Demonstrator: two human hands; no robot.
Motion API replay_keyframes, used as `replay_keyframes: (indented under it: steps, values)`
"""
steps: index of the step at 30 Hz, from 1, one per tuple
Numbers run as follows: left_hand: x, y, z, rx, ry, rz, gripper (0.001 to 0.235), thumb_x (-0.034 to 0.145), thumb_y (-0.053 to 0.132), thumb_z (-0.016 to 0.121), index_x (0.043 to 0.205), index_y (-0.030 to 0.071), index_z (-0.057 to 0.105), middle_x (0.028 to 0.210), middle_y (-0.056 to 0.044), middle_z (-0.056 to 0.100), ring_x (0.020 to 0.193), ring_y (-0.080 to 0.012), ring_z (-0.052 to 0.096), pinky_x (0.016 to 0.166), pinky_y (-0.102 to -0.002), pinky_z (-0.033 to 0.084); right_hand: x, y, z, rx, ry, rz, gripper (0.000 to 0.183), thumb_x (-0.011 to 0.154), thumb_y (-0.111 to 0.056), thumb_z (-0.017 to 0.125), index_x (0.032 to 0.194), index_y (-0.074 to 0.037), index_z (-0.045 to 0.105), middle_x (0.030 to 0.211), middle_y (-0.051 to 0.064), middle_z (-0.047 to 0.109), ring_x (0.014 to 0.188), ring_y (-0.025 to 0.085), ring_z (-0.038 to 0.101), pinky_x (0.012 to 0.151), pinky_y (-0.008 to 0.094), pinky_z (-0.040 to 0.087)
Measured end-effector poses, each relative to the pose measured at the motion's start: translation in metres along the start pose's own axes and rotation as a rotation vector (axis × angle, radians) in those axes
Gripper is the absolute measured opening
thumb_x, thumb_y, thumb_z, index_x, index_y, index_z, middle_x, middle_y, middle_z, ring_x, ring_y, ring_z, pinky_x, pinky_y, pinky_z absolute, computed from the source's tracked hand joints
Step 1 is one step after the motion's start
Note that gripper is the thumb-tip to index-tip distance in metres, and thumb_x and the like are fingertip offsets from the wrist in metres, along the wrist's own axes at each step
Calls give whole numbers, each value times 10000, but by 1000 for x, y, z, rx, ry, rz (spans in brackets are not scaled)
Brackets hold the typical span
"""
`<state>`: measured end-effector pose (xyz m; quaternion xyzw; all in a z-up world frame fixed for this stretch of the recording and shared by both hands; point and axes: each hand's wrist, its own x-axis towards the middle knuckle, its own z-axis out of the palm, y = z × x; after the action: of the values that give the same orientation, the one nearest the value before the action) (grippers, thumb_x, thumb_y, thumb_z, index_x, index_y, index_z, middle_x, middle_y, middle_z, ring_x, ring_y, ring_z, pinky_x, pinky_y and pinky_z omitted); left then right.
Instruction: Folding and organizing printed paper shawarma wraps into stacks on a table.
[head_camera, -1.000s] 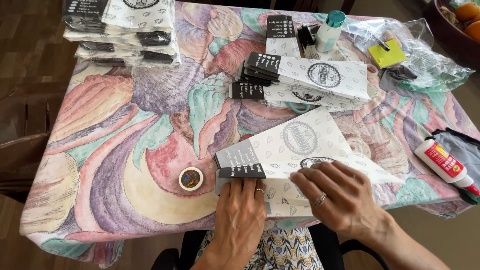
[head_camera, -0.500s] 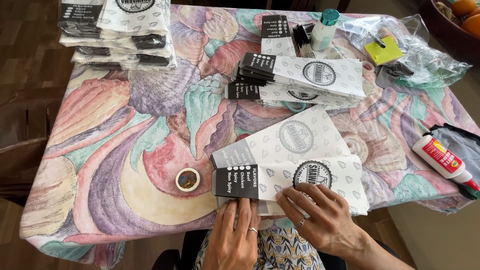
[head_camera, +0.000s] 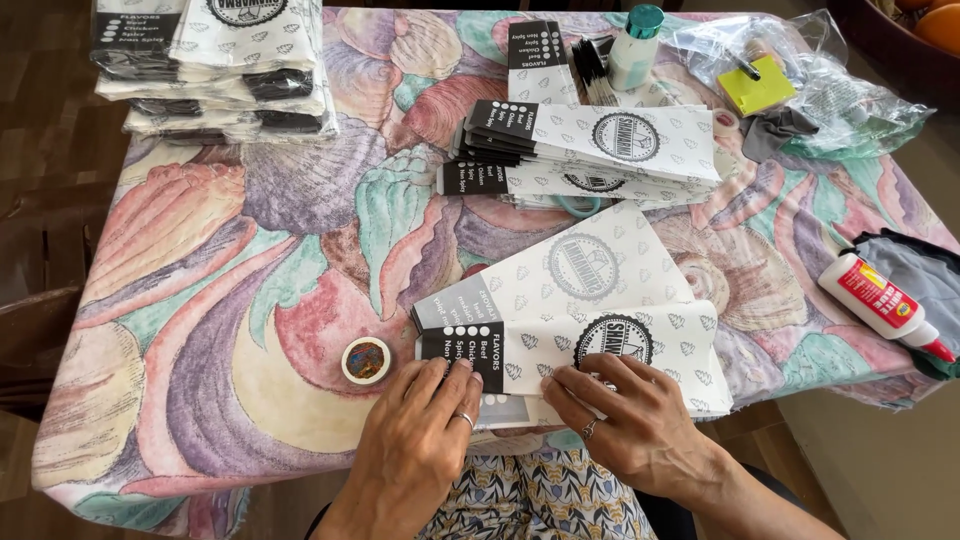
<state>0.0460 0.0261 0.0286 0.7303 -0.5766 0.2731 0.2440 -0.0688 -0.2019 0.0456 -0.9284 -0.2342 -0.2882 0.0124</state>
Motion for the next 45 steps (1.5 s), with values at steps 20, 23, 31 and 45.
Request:
replay_keyframes:
  steps: [20,23,31,45]
  values:
    - [16,-12,-3,120,-269,138,325,888,8,690,1208,36,740,857,-48,597,708,-253,533,678,-422,482,-39,13,-40,61,11,107,141,961,-67,629,1083,-21,682,1048,121,746,919,289,753,689,349,651]
    - [14,-11,0,105,-278,148,317,893,-4,668,1201,-2,741,850,-47,613,688,-250,536,614,-411,481,-51,20,-54,78,-90,168,190,954,-109,642,1132,-54,678,1127,93,740,999,285,744,712,354,648]
    - [15,-13,1,159,-234,187,252,937,79,641,1158,20,746,912,-86,646,705,-267,563,612,-406,461,-64,28,-64,87,-181,110,341,964,-135,651,1263,22,601,1303,155,668,1172,359,685,827,429,641]
    - [21,-13,3,119,-254,190,240,872,34,683,1102,11,749,1044,-98,632,796,-292,555,698,-451,472,-59,48,-64,167,-213,67,243,999,-53,539,1199,60,620,1208,191,652,1044,382,636,814,464,559]
